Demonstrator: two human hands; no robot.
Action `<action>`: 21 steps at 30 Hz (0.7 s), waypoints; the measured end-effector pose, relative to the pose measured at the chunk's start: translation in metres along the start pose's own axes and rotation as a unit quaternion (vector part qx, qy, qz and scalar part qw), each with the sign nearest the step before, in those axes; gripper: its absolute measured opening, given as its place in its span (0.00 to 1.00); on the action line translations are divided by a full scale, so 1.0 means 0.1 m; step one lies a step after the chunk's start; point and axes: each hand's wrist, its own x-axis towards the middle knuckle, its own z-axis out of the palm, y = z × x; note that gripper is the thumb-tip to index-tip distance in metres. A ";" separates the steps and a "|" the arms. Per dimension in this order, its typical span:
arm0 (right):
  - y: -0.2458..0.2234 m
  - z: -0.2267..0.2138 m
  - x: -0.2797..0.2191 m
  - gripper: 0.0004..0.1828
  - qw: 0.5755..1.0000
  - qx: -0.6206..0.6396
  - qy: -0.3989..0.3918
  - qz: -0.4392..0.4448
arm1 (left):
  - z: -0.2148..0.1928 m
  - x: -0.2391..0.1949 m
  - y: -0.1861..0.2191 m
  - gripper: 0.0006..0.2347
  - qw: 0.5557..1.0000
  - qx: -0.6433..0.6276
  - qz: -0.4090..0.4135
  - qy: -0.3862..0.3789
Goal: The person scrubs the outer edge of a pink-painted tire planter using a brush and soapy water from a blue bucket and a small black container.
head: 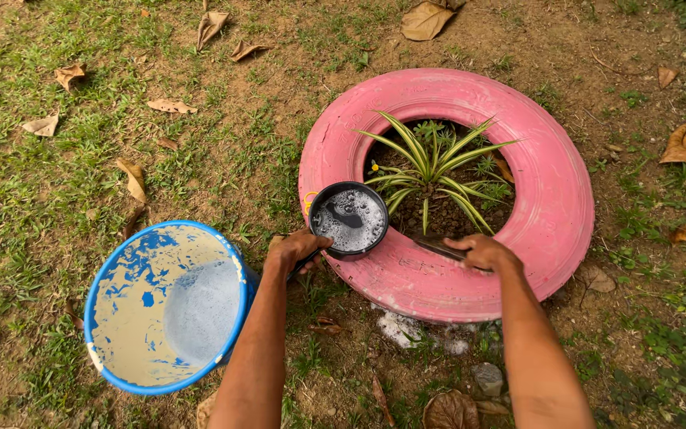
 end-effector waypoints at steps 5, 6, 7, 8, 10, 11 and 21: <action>0.12 0.01 0.13 0.30 0.996 -0.071 0.054 -0.008 | 0.04 0.22 -0.12 0.11 0.995 -0.087 0.012 -0.045; 0.03 0.07 0.11 0.28 0.997 -0.061 0.054 0.001 | 0.05 0.25 -0.11 0.12 0.995 -0.081 0.012 -0.047; -0.09 0.14 0.09 0.35 0.986 -0.149 0.065 -0.029 | 0.05 0.25 -0.11 0.12 0.996 -0.079 0.009 -0.045; -0.23 0.21 0.06 0.44 0.967 -0.236 0.075 -0.058 | 0.05 0.24 -0.11 0.12 0.996 -0.076 0.007 -0.043; -0.48 0.38 -0.01 0.42 0.987 -0.137 0.068 -0.043 | 0.04 0.19 -0.07 0.12 0.997 -0.066 -0.002 -0.029; -0.58 0.44 -0.02 0.44 0.985 -0.147 0.078 -0.044 | 0.03 0.15 -0.08 0.12 0.998 -0.059 -0.009 -0.017; -0.05 0.33 0.28 0.47 0.973 -0.189 0.091 -0.095 | 0.03 0.06 -0.04 0.12 0.999 -0.047 -0.008 -0.010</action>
